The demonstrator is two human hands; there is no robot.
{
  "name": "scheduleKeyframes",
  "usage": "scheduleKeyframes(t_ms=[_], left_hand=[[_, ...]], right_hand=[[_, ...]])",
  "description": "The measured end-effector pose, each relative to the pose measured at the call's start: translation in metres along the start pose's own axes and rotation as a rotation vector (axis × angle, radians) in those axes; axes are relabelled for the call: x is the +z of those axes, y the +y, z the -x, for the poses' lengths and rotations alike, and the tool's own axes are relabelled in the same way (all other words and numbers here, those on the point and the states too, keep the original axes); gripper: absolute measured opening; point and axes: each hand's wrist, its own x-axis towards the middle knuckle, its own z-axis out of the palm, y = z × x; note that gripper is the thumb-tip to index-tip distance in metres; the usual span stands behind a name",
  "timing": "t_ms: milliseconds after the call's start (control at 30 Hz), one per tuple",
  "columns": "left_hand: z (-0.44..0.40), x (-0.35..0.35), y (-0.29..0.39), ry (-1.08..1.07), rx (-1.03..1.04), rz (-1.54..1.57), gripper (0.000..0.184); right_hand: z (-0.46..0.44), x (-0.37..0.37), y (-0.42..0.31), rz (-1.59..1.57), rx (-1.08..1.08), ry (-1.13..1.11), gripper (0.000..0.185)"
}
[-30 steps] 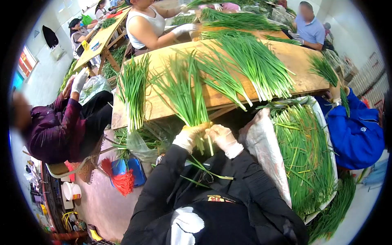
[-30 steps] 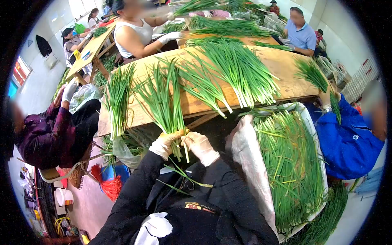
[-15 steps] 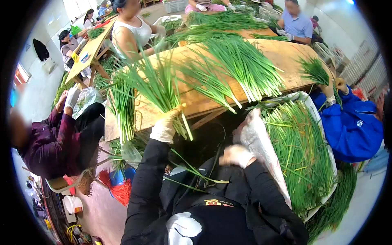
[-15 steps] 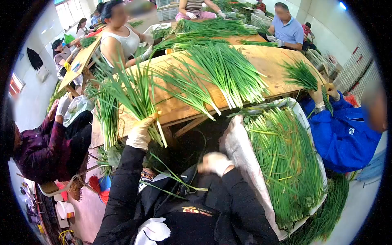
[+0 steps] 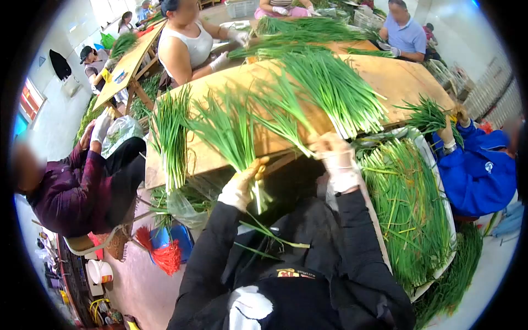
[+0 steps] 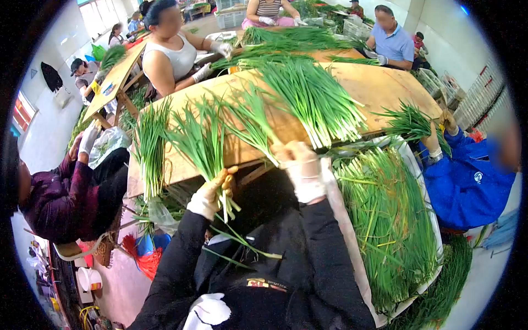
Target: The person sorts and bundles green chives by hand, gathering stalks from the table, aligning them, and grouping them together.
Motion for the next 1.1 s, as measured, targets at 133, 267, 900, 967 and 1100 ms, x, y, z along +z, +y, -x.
scheduleKeyframes(t_ms=[133, 267, 900, 967, 1100], left_hand=[[-0.008, 0.009, -0.006, 0.157, 0.025, -0.032, 0.041], [-0.006, -0.011, -0.018, 0.234, 0.019, -0.025, 0.025], [0.004, 0.01, -0.02, 0.27, 0.135, -0.162, 0.02], [0.003, 0.016, -0.017, 0.296, 0.12, -0.171, 0.022], [-0.002, 0.003, -0.007, 0.326, 0.147, -0.176, 0.025]], right_hand=[[0.04, 0.036, -0.02, 0.213, 0.001, -0.19, 0.036], [0.079, 0.059, -0.017, 0.177, -0.047, -0.152, 0.036], [0.069, 0.104, 0.009, 0.126, -0.305, -0.068, 0.017], [0.075, 0.101, 0.001, 0.152, -0.335, 0.022, 0.017], [0.117, 0.084, -0.002, -0.222, 0.024, -0.039, 0.02]])
